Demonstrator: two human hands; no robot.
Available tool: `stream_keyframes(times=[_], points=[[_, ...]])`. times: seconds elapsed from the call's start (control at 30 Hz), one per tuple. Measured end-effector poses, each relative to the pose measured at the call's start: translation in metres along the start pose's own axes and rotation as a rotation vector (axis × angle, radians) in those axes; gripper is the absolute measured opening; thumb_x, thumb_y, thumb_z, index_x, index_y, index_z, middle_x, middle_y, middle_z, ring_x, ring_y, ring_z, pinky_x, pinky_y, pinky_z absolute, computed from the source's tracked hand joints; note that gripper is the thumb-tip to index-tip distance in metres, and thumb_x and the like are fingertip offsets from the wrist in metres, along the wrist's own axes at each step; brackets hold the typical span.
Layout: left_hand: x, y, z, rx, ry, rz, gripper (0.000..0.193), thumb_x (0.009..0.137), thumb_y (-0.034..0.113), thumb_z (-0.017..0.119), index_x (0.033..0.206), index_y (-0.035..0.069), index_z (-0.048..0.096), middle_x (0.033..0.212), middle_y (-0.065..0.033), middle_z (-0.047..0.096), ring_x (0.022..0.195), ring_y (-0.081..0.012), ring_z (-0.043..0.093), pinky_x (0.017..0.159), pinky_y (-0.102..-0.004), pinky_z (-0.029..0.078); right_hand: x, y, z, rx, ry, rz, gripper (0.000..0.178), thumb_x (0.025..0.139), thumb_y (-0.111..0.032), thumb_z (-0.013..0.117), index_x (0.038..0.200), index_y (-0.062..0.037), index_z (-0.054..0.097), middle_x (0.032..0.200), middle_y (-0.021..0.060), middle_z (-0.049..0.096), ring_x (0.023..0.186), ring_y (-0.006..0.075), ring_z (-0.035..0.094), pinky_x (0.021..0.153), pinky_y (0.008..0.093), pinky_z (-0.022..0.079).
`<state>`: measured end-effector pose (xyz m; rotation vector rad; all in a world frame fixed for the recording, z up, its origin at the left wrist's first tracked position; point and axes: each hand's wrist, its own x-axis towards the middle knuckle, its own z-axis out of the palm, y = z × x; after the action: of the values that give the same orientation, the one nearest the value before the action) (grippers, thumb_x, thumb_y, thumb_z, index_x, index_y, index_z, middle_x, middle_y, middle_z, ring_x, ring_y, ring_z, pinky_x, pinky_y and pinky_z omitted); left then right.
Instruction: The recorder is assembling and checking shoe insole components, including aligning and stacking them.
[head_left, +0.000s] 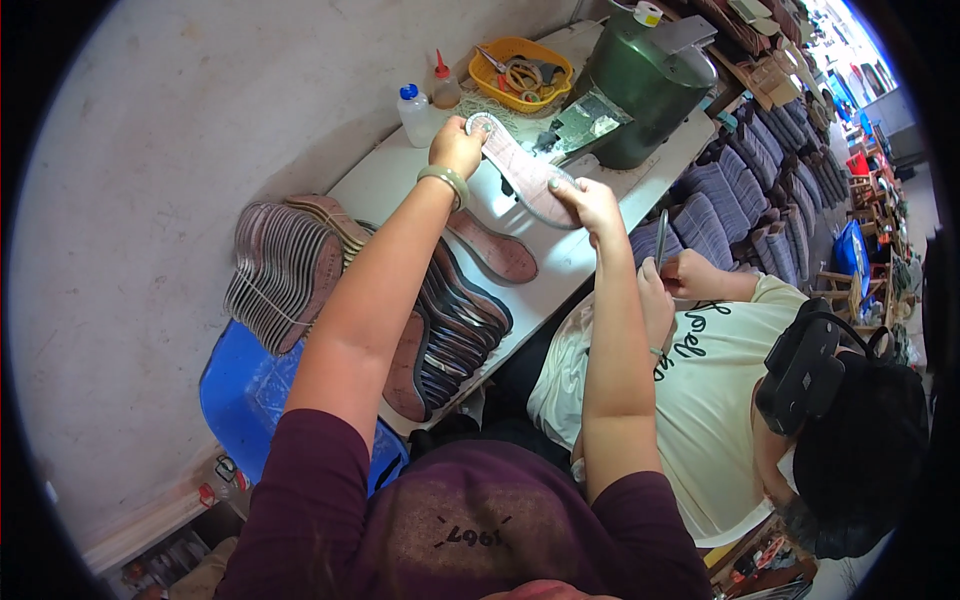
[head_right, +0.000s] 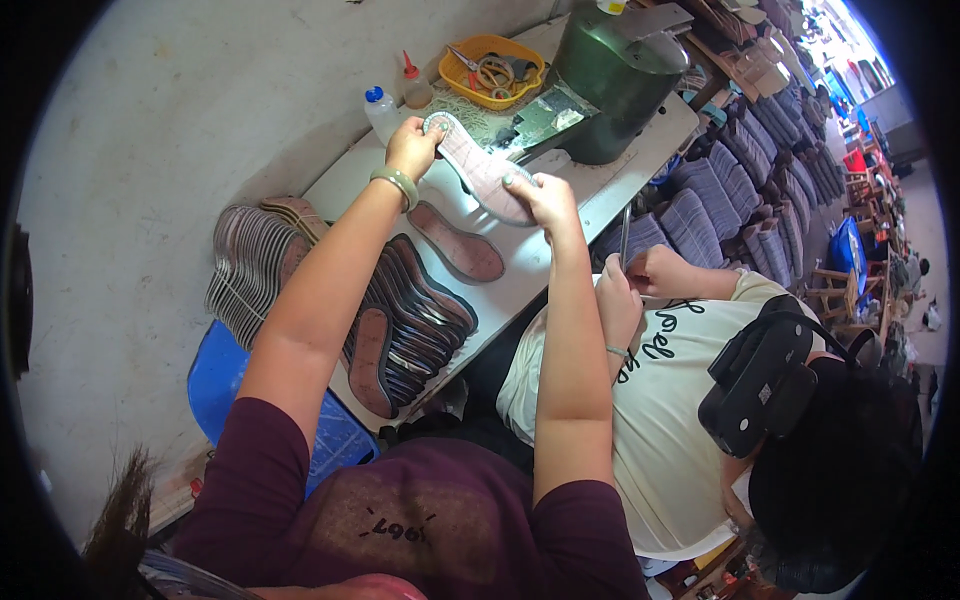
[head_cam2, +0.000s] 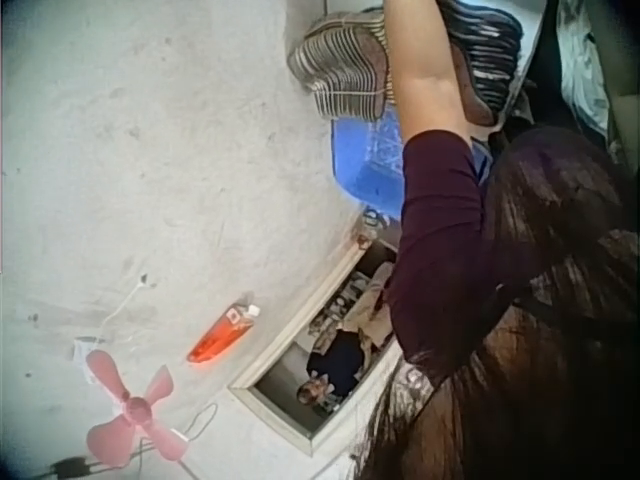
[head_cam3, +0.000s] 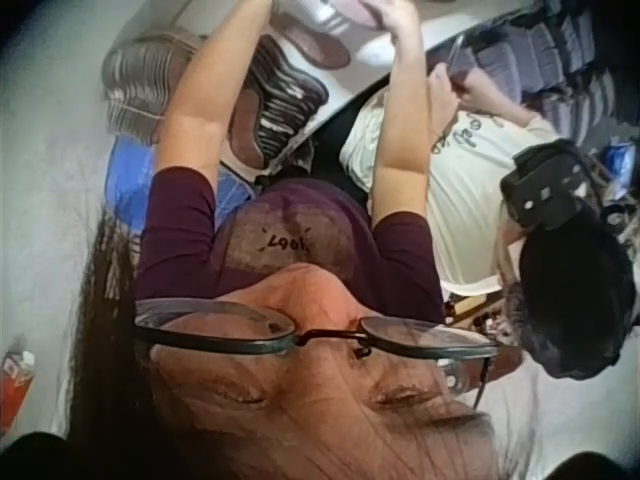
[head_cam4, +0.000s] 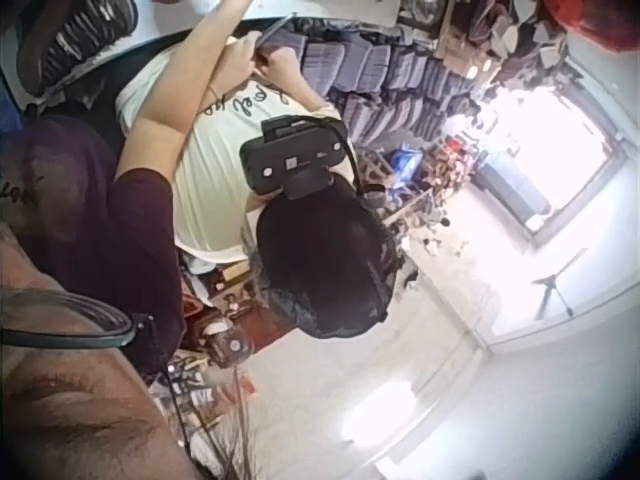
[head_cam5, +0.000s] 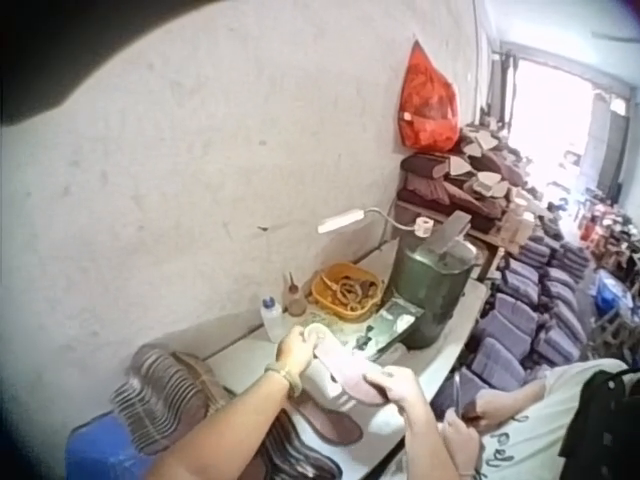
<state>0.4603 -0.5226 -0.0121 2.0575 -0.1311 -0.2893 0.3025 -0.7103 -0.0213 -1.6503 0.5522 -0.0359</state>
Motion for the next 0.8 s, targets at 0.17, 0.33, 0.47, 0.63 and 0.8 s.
stream_keyframes(times=[0.17, 0.33, 0.47, 0.63, 0.8], points=[[-0.074, 0.003, -0.028, -0.896, -0.246, -0.005, 0.037, 0.095, 0.036, 0.054, 0.113, 0.004, 0.057, 0.103, -0.0115, 0.066, 0.090, -0.0250, 0.064, 0.082, -0.0406, 0.052, -0.057, 0.013, 0.036, 0.240, -0.283, -0.111, 0.018, 0.083, -0.021, 0.073, 0.087, -0.0052, 0.066, 0.078, -0.0062, 0.058, 0.068, 0.0038, 0.049, 0.060, 0.0215, 0.040], [-0.159, 0.011, -0.082, -1.262, -0.495, -0.085, 0.083, 0.088, 0.072, 0.027, 0.121, 0.001, 0.053, 0.097, -0.0103, 0.063, 0.089, -0.0222, 0.062, 0.084, -0.0370, 0.052, -0.117, 0.006, 0.075, 0.040, -0.726, -0.114, 0.024, 0.085, -0.017, 0.070, 0.102, -0.0007, 0.067, 0.086, -0.0050, 0.064, 0.077, 0.0055, 0.056, 0.069, 0.0221, 0.046], [-0.215, -0.018, -0.109, -1.164, -0.585, -0.035, 0.080, 0.092, 0.069, 0.027, 0.111, -0.002, 0.059, 0.086, -0.0068, 0.063, 0.076, -0.0190, 0.061, 0.075, -0.0312, 0.052, -0.164, -0.030, 0.082, 0.106, -0.727, -0.117, 0.037, 0.084, -0.016, 0.069, 0.116, 0.0028, 0.063, 0.101, 0.0046, 0.067, 0.090, 0.0117, 0.061, 0.083, 0.0266, 0.048], [-0.299, -0.020, -0.150, -0.869, -0.513, 0.269, 0.068, 0.097, 0.059, 0.032, 0.100, -0.003, 0.059, 0.078, -0.0084, 0.060, 0.070, -0.0171, 0.058, 0.071, -0.0309, 0.050, -0.211, -0.068, 0.104, 0.272, -0.735, -0.346, 0.048, 0.085, -0.016, 0.068, 0.127, 0.0009, 0.054, 0.125, 0.0083, 0.058, 0.103, 0.0160, 0.059, 0.091, 0.0296, 0.046], [-0.350, -0.036, -0.190, -0.595, -0.435, 0.534, 0.066, 0.089, 0.061, 0.051, 0.109, -0.001, 0.059, 0.097, -0.0073, 0.063, 0.093, -0.0141, 0.059, 0.084, -0.0282, 0.047, -0.279, -0.079, 0.145, 0.334, -0.861, -0.457, 0.048, 0.083, -0.011, 0.069, 0.127, 0.0019, 0.055, 0.138, 0.0114, 0.047, 0.109, 0.0176, 0.057, 0.091, 0.0301, 0.046]])
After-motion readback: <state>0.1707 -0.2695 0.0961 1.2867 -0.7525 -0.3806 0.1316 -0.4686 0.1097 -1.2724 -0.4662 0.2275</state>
